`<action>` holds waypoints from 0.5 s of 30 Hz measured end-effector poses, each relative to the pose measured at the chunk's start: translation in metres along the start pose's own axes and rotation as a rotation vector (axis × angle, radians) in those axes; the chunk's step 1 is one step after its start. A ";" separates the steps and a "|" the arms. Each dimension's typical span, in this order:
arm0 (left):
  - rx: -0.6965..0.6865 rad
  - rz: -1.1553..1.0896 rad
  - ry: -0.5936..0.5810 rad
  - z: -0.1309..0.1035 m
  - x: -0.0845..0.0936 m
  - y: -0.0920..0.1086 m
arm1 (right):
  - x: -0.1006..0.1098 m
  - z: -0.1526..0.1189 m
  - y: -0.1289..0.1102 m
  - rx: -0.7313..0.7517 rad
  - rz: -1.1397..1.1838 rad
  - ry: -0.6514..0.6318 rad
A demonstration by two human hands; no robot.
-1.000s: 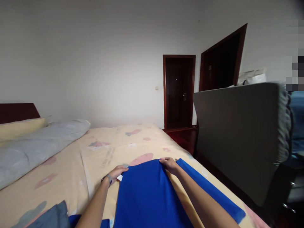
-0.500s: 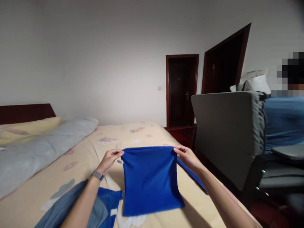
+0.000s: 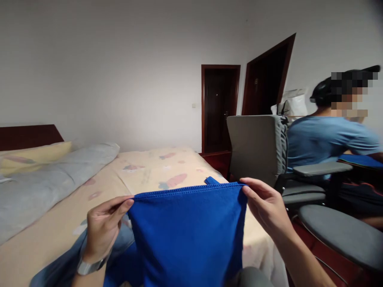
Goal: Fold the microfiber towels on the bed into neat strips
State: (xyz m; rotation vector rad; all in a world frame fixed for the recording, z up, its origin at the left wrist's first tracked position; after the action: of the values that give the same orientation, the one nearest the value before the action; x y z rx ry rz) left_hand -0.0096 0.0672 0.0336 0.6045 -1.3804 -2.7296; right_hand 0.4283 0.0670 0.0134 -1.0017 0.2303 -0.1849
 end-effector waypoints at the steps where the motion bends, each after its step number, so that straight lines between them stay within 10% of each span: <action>1: 0.024 0.016 0.016 -0.007 0.002 -0.001 | 0.002 -0.006 0.002 -0.015 0.003 0.009; 8: 0.099 0.067 0.066 -0.003 0.012 -0.050 | -0.004 -0.003 0.054 -0.048 -0.097 -0.001; 15: 0.365 0.357 -0.165 0.058 0.009 -0.257 | -0.073 0.072 0.246 -0.240 -0.381 -0.202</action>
State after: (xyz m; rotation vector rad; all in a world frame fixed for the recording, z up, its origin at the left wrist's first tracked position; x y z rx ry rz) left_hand 0.0010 0.2665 -0.1388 0.1170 -1.8380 -2.3069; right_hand 0.3897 0.2736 -0.1505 -1.2896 -0.1291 -0.4071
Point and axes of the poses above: each hand's wrist, its own z-axis towards the middle knuckle, its own x-axis out of the back of the hand, y = z × x, the point moved 8 cm from there along z, towards the middle knuckle, and after that the axes turned 12 degrees about -z, right-handed, at the moved point
